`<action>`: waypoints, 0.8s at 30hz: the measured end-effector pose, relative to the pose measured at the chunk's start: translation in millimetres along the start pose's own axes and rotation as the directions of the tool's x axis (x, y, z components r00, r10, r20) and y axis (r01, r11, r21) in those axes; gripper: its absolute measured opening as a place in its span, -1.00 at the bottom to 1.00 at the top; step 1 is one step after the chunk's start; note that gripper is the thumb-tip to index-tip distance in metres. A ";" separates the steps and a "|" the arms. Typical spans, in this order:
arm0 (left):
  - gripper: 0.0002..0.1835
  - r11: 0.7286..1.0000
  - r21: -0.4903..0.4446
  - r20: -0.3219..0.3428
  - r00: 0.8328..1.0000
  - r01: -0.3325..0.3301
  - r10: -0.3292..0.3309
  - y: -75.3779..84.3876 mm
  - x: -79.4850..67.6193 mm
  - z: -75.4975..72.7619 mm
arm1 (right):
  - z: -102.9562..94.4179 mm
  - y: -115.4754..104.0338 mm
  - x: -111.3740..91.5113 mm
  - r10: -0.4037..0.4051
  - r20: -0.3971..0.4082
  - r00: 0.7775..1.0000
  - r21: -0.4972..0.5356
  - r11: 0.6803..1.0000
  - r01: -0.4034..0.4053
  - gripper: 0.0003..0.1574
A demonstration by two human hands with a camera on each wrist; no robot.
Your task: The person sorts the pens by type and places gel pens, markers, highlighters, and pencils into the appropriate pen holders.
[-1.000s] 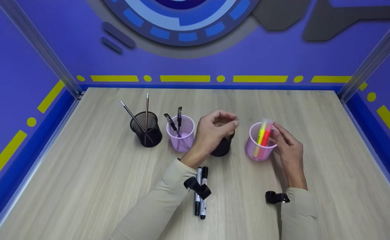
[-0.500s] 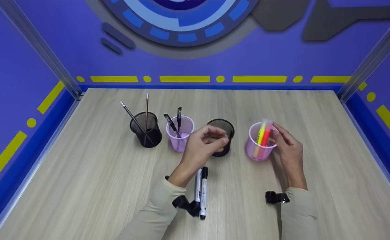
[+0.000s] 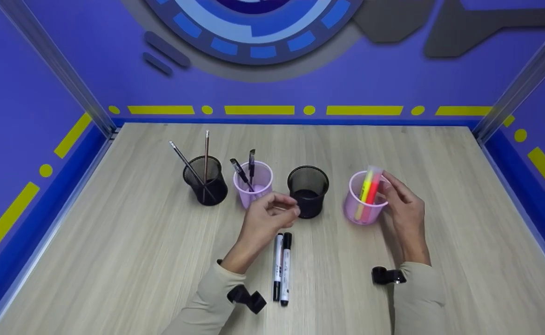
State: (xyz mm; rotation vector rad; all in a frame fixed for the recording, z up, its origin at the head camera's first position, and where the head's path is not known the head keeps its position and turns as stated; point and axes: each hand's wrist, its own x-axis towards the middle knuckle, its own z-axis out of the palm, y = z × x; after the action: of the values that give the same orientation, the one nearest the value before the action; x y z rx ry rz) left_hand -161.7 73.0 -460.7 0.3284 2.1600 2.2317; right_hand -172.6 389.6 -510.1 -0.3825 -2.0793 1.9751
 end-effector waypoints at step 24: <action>-0.86 0.992 0.086 -0.066 0.994 0.087 -0.082 -21.9 -10.6 -19.2 | -2.3 -6.3 -0.9 -0.064 -0.025 0.998 -0.223 0.973 0.057 -0.35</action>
State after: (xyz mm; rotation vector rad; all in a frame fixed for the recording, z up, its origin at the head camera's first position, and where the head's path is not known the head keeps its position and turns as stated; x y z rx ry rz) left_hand -157.4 53.3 -484.2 0.1675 2.2632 2.1335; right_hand -171.1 391.2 -503.6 -0.3845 -2.2705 1.6963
